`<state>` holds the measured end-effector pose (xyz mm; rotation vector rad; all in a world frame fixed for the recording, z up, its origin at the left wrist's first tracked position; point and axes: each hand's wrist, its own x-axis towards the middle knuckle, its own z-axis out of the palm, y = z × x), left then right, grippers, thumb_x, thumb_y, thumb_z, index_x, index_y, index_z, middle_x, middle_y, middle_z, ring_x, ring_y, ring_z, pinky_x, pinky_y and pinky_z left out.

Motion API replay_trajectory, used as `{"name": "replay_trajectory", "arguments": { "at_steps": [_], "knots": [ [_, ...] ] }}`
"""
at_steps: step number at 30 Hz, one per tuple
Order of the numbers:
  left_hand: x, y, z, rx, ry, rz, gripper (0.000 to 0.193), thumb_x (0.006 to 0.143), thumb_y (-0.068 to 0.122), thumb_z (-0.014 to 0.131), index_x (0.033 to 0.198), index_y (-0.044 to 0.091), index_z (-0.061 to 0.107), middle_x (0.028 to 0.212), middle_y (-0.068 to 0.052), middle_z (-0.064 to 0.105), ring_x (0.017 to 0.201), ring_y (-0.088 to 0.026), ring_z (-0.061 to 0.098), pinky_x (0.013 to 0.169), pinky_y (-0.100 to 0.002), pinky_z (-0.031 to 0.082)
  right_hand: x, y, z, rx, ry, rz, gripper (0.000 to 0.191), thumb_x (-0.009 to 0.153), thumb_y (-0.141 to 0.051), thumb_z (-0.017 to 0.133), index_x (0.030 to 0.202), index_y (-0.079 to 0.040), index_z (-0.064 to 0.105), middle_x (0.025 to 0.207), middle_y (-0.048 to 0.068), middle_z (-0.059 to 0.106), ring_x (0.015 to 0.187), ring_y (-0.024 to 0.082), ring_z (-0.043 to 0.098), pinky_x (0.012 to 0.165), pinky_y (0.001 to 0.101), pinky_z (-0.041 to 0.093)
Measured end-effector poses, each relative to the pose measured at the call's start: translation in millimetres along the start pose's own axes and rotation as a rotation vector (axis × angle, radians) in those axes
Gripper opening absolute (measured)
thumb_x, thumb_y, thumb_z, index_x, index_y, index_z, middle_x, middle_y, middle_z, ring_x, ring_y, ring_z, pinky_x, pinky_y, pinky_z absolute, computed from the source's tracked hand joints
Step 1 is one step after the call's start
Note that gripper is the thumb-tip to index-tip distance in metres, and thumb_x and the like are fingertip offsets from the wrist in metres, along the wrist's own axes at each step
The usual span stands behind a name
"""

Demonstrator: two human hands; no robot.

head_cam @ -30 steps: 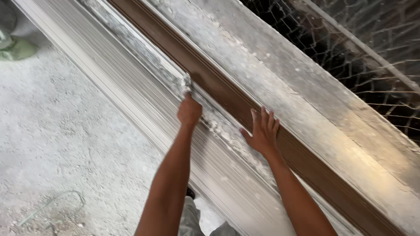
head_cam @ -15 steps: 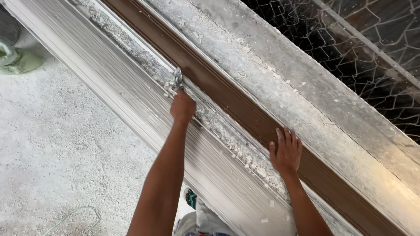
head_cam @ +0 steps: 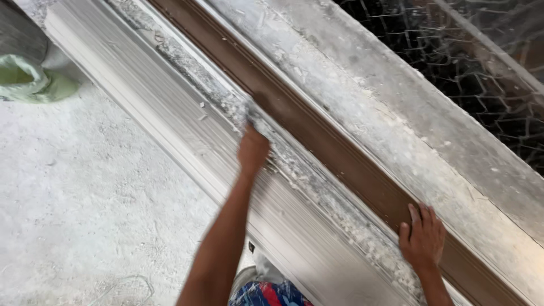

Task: The person smooths a long white decorative molding with a curved metal tool, then washes hands at a tap. The person wipes a workbench with a cloth, scrapes dust from the bench, and smooths a brown decorative molding with the same tool.

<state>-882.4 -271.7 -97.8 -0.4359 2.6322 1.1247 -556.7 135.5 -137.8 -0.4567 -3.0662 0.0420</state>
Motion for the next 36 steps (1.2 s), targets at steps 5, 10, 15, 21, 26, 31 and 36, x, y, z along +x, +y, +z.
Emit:
{"name": "replay_trajectory", "arguments": {
  "at_steps": [5, 10, 15, 21, 26, 31, 36],
  "knots": [
    [30, 3, -16, 0.069, -0.126, 0.01, 0.059, 0.094, 0.015, 0.043, 0.148, -0.007, 0.034, 0.115, -0.034, 0.065, 0.105, -0.049, 0.067, 0.097, -0.056, 0.05, 69, -76, -19, 0.002, 0.011, -0.095, 0.054, 0.101, -0.035, 0.038, 0.148, -0.009, 0.048, 0.158, 0.021, 0.041, 0.151, 0.039, 0.03, 0.122, 0.0589, 0.019],
    [78, 2, -52, 0.097, -0.088, -0.048, 0.068, 0.092, 0.013, 0.043, 0.153, -0.01, 0.024, 0.122, -0.033, 0.062, 0.101, -0.044, 0.071, 0.085, -0.054, 0.061, 174, -215, -14, 0.282, 0.025, -0.282, 0.054, 0.107, -0.04, 0.035, 0.149, -0.007, 0.047, 0.158, 0.025, 0.038, 0.149, 0.046, 0.03, 0.123, 0.0643, 0.02],
    [68, -10, -41, 0.093, -0.085, 0.062, 0.067, 0.092, 0.019, 0.046, 0.15, -0.008, 0.026, 0.127, -0.037, 0.059, 0.106, -0.051, 0.063, 0.096, -0.057, 0.049, 263, -355, -6, 0.236, 0.048, -0.294, 0.059, 0.107, -0.046, 0.035, 0.155, -0.013, 0.042, 0.163, 0.028, 0.029, 0.151, 0.05, 0.018, 0.116, 0.07, 0.011],
    [190, -13, -127, 0.113, 0.024, -0.006, 0.045, 0.099, 0.019, 0.042, 0.138, -0.002, 0.048, 0.122, -0.031, 0.068, 0.113, -0.047, 0.066, 0.098, -0.055, 0.053, 274, -396, 4, 0.103, 0.043, -0.132, 0.061, 0.104, -0.048, 0.038, 0.16, -0.023, 0.035, 0.165, 0.019, 0.029, 0.153, 0.045, 0.019, 0.119, 0.0646, 0.015],
    [190, -15, -130, -0.002, 0.007, 0.104, 0.059, 0.085, 0.014, 0.052, 0.139, -0.004, 0.041, 0.118, -0.036, 0.063, 0.109, -0.056, 0.061, 0.091, -0.06, 0.046, 276, -397, 8, 0.09, 0.066, -0.092, 0.061, 0.102, -0.047, 0.039, 0.159, -0.024, 0.038, 0.166, 0.015, 0.032, 0.153, 0.042, 0.023, 0.12, 0.063, 0.018],
    [291, -27, -179, 0.064, -0.056, 0.013, 0.045, 0.094, 0.014, 0.045, 0.134, -0.005, 0.05, 0.111, -0.032, 0.07, 0.107, -0.048, 0.069, 0.097, -0.053, 0.054, 282, -401, 10, 0.01, 0.078, -0.09, 0.06, 0.1, -0.045, 0.04, 0.156, -0.023, 0.042, 0.165, 0.014, 0.033, 0.152, 0.041, 0.024, 0.119, 0.0611, 0.018],
    [285, -29, -193, 0.035, -0.064, 0.007, 0.046, 0.099, 0.018, 0.043, 0.138, -0.007, 0.045, 0.114, -0.034, 0.068, 0.105, -0.05, 0.067, 0.096, -0.054, 0.052, 285, -409, 6, 0.039, 0.072, -0.028, 0.057, 0.099, -0.042, 0.04, 0.153, -0.024, 0.043, 0.164, 0.011, 0.035, 0.154, 0.037, 0.026, 0.121, 0.0642, 0.018]
  ]
}}
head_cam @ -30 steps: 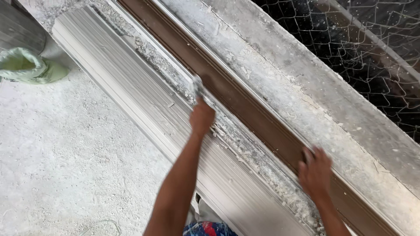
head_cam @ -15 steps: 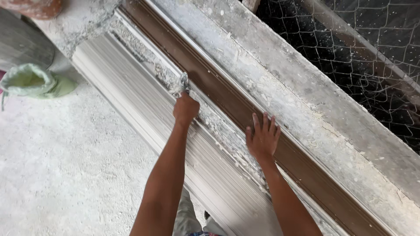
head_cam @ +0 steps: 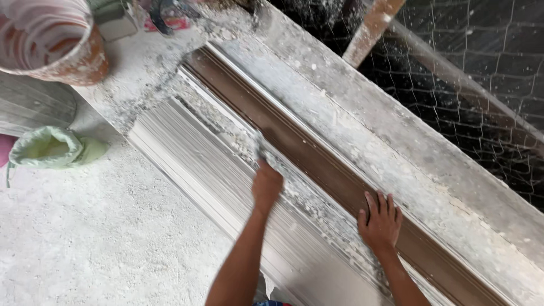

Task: The person smooths a long white decorative molding with a curved metal tool, then washes hands at a tap. The person wipes a workbench with a cloth, scrapes dust from the bench, and smooths a brown decorative molding with the same tool.

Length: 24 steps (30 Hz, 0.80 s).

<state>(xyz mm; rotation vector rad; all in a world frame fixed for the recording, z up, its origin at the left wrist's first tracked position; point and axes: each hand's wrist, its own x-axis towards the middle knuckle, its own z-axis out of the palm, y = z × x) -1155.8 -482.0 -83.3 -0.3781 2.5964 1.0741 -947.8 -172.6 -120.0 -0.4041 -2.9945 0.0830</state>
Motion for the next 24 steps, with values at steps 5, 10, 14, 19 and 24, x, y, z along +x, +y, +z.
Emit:
{"name": "replay_trajectory", "arguments": {
  "at_steps": [5, 10, 14, 19, 24],
  "knots": [
    [50, -9, -35, -0.016, -0.112, -0.08, 0.058, 0.097, 0.019, 0.037, 0.151, -0.002, 0.032, 0.109, -0.028, 0.071, 0.1, -0.042, 0.074, 0.089, -0.051, 0.06, 58, -53, 0, -0.058, -0.153, 0.026, 0.054, 0.103, -0.045, 0.037, 0.151, -0.02, 0.043, 0.165, 0.015, 0.03, 0.157, 0.037, 0.021, 0.121, 0.0681, 0.009],
    [95, -24, -41, 0.13, 0.079, 0.012, 0.049, 0.095, 0.019, 0.047, 0.139, -0.002, 0.048, 0.113, -0.028, 0.071, 0.108, -0.044, 0.069, 0.098, -0.054, 0.053, 120, -125, 21, 0.021, -0.092, -0.003, 0.057, 0.104, -0.046, 0.033, 0.156, -0.022, 0.039, 0.164, 0.016, 0.027, 0.153, 0.042, 0.019, 0.12, 0.0658, 0.011],
    [84, -21, -50, 0.135, 0.031, -0.031, 0.067, 0.094, 0.023, 0.048, 0.155, 0.007, 0.028, 0.115, -0.03, 0.066, 0.109, -0.046, 0.065, 0.095, -0.054, 0.051, 124, -138, 26, 0.021, -0.022, 0.005, 0.056, 0.105, -0.047, 0.034, 0.157, -0.027, 0.041, 0.165, 0.012, 0.032, 0.152, 0.039, 0.026, 0.122, 0.0633, 0.016],
    [172, -13, -122, 0.118, 0.143, -0.106, 0.044, 0.095, 0.02, 0.045, 0.135, 0.004, 0.057, 0.121, -0.026, 0.07, 0.116, -0.043, 0.068, 0.099, -0.054, 0.054, 124, -134, 27, -0.006, 0.011, 0.004, 0.057, 0.103, -0.048, 0.035, 0.155, -0.028, 0.042, 0.164, 0.009, 0.034, 0.15, 0.036, 0.03, 0.122, 0.0612, 0.017],
    [212, -33, -126, 0.117, 0.169, -0.007, 0.044, 0.094, 0.021, 0.046, 0.132, 0.001, 0.057, 0.113, -0.031, 0.069, 0.109, -0.049, 0.065, 0.097, -0.056, 0.049, 128, -135, 34, -0.059, -0.009, 0.03, 0.057, 0.101, -0.049, 0.034, 0.155, -0.031, 0.042, 0.164, 0.006, 0.035, 0.15, 0.033, 0.03, 0.123, 0.0584, 0.018]
  ]
}}
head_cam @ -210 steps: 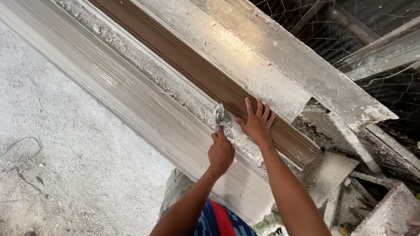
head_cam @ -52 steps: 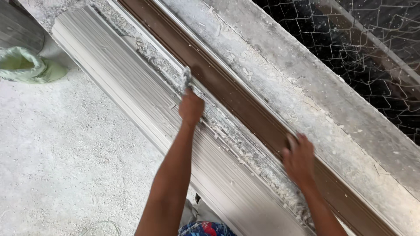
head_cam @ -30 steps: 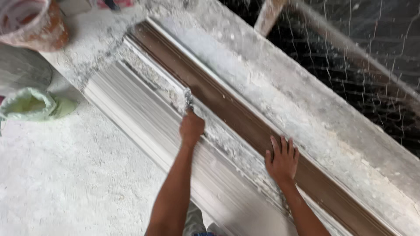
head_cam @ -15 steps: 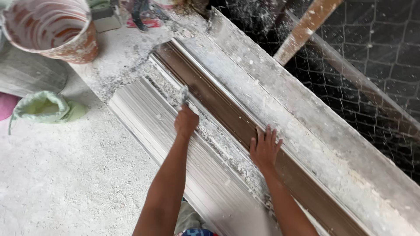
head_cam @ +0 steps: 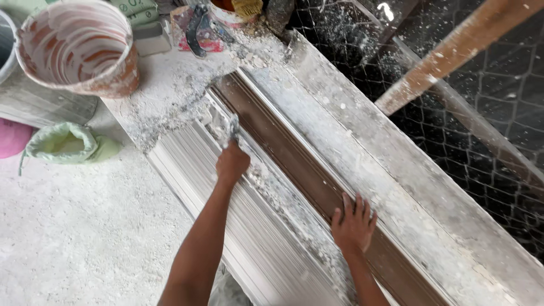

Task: The person smooths a long white decorative molding with a curved metal tool, then washes hands at a tap. The person wipes a workbench with a cloth, scrapes dust from the bench, and smooths a brown decorative molding with the same tool.

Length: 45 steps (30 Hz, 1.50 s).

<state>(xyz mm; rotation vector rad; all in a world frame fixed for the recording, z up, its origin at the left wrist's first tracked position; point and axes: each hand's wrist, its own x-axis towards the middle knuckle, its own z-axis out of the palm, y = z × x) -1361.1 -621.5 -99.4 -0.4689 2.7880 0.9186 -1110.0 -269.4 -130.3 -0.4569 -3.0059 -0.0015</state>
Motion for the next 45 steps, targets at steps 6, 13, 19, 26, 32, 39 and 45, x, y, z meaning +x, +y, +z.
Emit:
{"name": "replay_trajectory", "arguments": {
  "at_steps": [6, 13, 19, 26, 32, 39, 45],
  "knots": [
    [18, 5, -24, -0.097, -0.194, -0.058, 0.049, 0.088, 0.016, 0.049, 0.133, -0.005, 0.053, 0.115, -0.03, 0.069, 0.107, -0.046, 0.072, 0.097, -0.053, 0.056, -1, 1, 7, -0.005, -0.017, -0.004, 0.059, 0.101, -0.047, 0.036, 0.157, -0.028, 0.042, 0.162, 0.01, 0.036, 0.15, 0.033, 0.031, 0.123, 0.0567, 0.02],
    [66, -9, -16, -0.069, -0.225, -0.042, 0.058, 0.095, 0.016, 0.043, 0.144, -0.013, 0.038, 0.113, -0.035, 0.071, 0.107, -0.047, 0.073, 0.096, -0.054, 0.058, 6, -11, -4, 0.012, -0.037, 0.064, 0.054, 0.1, -0.042, 0.04, 0.151, -0.027, 0.047, 0.161, 0.008, 0.039, 0.15, 0.032, 0.031, 0.126, 0.056, 0.018],
    [84, -19, -33, -0.262, 0.093, 0.275, 0.082, 0.073, 0.005, 0.054, 0.147, -0.016, 0.026, 0.111, -0.04, 0.066, 0.104, -0.058, 0.063, 0.092, -0.064, 0.049, 8, -18, -5, 0.028, 0.037, 0.098, 0.05, 0.099, -0.041, 0.04, 0.147, -0.03, 0.05, 0.159, 0.003, 0.042, 0.15, 0.028, 0.034, 0.126, 0.0534, 0.02],
    [81, -4, -93, -0.421, -0.274, 0.061, 0.058, 0.099, 0.021, 0.049, 0.151, 0.005, 0.031, 0.094, -0.025, 0.072, 0.07, -0.031, 0.07, 0.058, -0.041, 0.058, 13, -21, -18, -0.039, 0.018, 0.156, 0.046, 0.1, -0.04, 0.041, 0.143, -0.028, 0.053, 0.155, 0.005, 0.046, 0.148, 0.026, 0.036, 0.124, 0.0528, 0.022],
    [-13, 24, -43, -0.831, -0.547, -0.036, 0.047, 0.102, 0.043, 0.048, 0.134, 0.01, 0.037, 0.099, -0.007, 0.061, 0.072, -0.016, 0.06, 0.06, -0.037, 0.057, 70, -152, -51, 0.779, -0.15, 0.177, 0.063, 0.102, -0.055, 0.039, 0.149, -0.017, 0.053, 0.139, 0.011, 0.065, 0.108, 0.026, 0.071, 0.093, 0.0469, 0.06],
    [26, 43, -4, -0.424, -0.524, 0.542, 0.04, 0.117, 0.036, 0.039, 0.11, 0.002, 0.06, 0.096, -0.015, 0.058, 0.091, -0.029, 0.054, 0.091, -0.047, 0.049, 171, -271, -86, 0.911, -0.46, 0.237, 0.062, 0.097, -0.038, 0.056, 0.156, -0.025, 0.042, 0.11, 0.02, 0.073, 0.08, 0.036, 0.071, 0.074, 0.0486, 0.057],
    [124, 53, -12, 0.155, -0.038, 1.0, 0.046, 0.093, 0.014, 0.057, 0.136, -0.001, 0.057, 0.148, -0.032, 0.048, 0.133, -0.045, 0.042, 0.107, -0.053, 0.037, 237, -277, -69, 0.465, -0.221, 0.053, 0.047, 0.098, -0.041, 0.058, 0.142, -0.024, 0.057, 0.108, 0.017, 0.074, 0.094, 0.039, 0.071, 0.079, 0.0513, 0.057]
  ]
}}
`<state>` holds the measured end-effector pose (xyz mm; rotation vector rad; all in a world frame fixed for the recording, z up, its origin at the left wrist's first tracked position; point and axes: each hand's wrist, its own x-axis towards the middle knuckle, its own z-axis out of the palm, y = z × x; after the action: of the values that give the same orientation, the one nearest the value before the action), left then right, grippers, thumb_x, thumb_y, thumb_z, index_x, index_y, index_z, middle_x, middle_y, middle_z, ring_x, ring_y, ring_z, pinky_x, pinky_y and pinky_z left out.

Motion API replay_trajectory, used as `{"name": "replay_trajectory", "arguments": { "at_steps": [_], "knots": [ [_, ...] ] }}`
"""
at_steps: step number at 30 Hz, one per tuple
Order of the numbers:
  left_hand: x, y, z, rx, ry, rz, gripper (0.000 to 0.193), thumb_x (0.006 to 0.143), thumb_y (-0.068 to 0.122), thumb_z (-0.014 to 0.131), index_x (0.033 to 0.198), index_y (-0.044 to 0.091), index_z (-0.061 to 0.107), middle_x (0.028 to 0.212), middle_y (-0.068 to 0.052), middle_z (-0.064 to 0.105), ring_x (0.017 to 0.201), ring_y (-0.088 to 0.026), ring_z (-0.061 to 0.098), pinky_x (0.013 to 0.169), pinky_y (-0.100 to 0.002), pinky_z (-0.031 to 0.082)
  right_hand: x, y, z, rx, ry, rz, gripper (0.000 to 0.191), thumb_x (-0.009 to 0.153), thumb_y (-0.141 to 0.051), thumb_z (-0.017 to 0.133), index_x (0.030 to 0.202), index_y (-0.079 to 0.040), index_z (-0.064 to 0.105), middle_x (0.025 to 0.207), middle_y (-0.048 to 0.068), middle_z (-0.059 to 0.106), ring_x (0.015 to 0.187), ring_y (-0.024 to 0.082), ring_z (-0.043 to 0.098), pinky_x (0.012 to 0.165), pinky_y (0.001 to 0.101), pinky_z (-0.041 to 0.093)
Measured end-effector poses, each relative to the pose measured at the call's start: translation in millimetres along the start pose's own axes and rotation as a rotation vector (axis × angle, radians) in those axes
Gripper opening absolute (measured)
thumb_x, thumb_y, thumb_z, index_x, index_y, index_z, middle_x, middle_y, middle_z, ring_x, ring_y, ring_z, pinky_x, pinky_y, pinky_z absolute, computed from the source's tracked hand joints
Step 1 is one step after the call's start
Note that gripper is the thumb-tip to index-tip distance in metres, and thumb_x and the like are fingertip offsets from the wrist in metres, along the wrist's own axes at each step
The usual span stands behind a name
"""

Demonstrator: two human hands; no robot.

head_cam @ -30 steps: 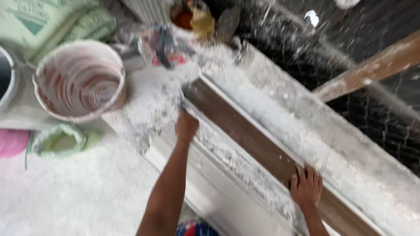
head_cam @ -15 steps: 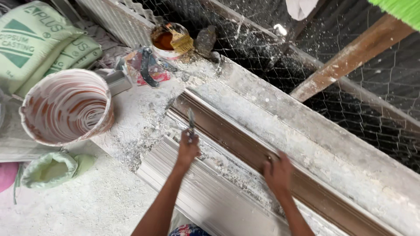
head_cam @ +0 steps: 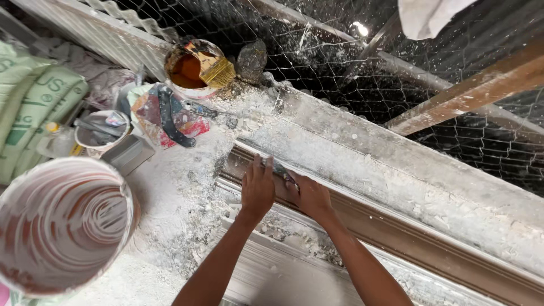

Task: The person smooths a long white decorative molding with a curved metal tool, then washes hands at a tap. The person wipes a workbench with a cloth, scrapes dust from the bench, and smooths a brown decorative molding with the same tool.

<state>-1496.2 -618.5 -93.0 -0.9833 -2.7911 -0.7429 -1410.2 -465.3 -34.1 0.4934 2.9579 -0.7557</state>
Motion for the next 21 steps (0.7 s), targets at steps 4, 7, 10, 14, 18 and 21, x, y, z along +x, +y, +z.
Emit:
{"name": "replay_trajectory", "arguments": {
  "at_steps": [4, 7, 10, 14, 18, 21],
  "knots": [
    [29, 14, 8, 0.179, -0.281, 0.092, 0.042, 0.086, 0.02, 0.064, 0.126, 0.005, 0.063, 0.138, -0.021, 0.055, 0.13, -0.04, 0.047, 0.107, -0.056, 0.038, 4, -14, -24, -0.165, -0.291, 0.259, 0.039, 0.105, -0.044, 0.049, 0.131, -0.02, 0.064, 0.105, 0.016, 0.073, 0.097, 0.036, 0.072, 0.086, 0.0515, 0.056],
    [35, 18, 19, 0.202, -0.514, 0.269, 0.028, 0.093, 0.019, 0.065, 0.115, 0.002, 0.071, 0.125, -0.019, 0.068, 0.125, -0.033, 0.057, 0.111, -0.047, 0.043, 0, -14, -50, -0.126, -0.286, 0.235, 0.045, 0.097, -0.041, 0.049, 0.138, -0.025, 0.059, 0.1, 0.017, 0.074, 0.092, 0.039, 0.071, 0.081, 0.053, 0.057],
    [39, 12, 25, 0.109, -0.388, 0.248, 0.021, 0.091, 0.019, 0.066, 0.104, 0.004, 0.074, 0.108, -0.016, 0.074, 0.11, -0.036, 0.064, 0.099, -0.047, 0.047, 14, -19, -52, -0.224, -0.385, 0.317, 0.042, 0.1, -0.041, 0.047, 0.137, -0.025, 0.061, 0.1, 0.017, 0.073, 0.09, 0.04, 0.072, 0.082, 0.0524, 0.058],
    [46, 20, 18, 0.109, -0.429, 0.213, 0.016, 0.094, 0.019, 0.064, 0.097, 0.007, 0.074, 0.103, -0.015, 0.074, 0.11, -0.031, 0.066, 0.104, -0.046, 0.049, 23, -18, -53, -0.168, -0.345, 0.241, 0.037, 0.102, -0.039, 0.049, 0.13, -0.021, 0.065, 0.096, 0.017, 0.075, 0.088, 0.04, 0.072, 0.082, 0.0538, 0.057],
    [52, 36, 4, 0.081, -0.212, 0.333, 0.023, 0.083, 0.019, 0.067, 0.101, 0.007, 0.075, 0.107, -0.017, 0.074, 0.109, -0.032, 0.066, 0.096, -0.046, 0.048, -1, 2, -80, -0.116, -0.25, 0.145, 0.044, 0.098, -0.036, 0.05, 0.137, -0.019, 0.06, 0.092, 0.018, 0.075, 0.079, 0.04, 0.072, 0.072, 0.0545, 0.057],
    [52, 26, -1, -0.085, -0.192, 0.3, 0.021, 0.085, 0.014, 0.067, 0.104, 0.01, 0.076, 0.114, -0.013, 0.074, 0.114, -0.032, 0.066, 0.097, -0.046, 0.046, -7, 8, -80, -0.131, -0.295, 0.19, 0.046, 0.098, -0.038, 0.049, 0.141, -0.023, 0.057, 0.093, 0.016, 0.076, 0.073, 0.036, 0.074, 0.068, 0.0508, 0.059]
  ]
}}
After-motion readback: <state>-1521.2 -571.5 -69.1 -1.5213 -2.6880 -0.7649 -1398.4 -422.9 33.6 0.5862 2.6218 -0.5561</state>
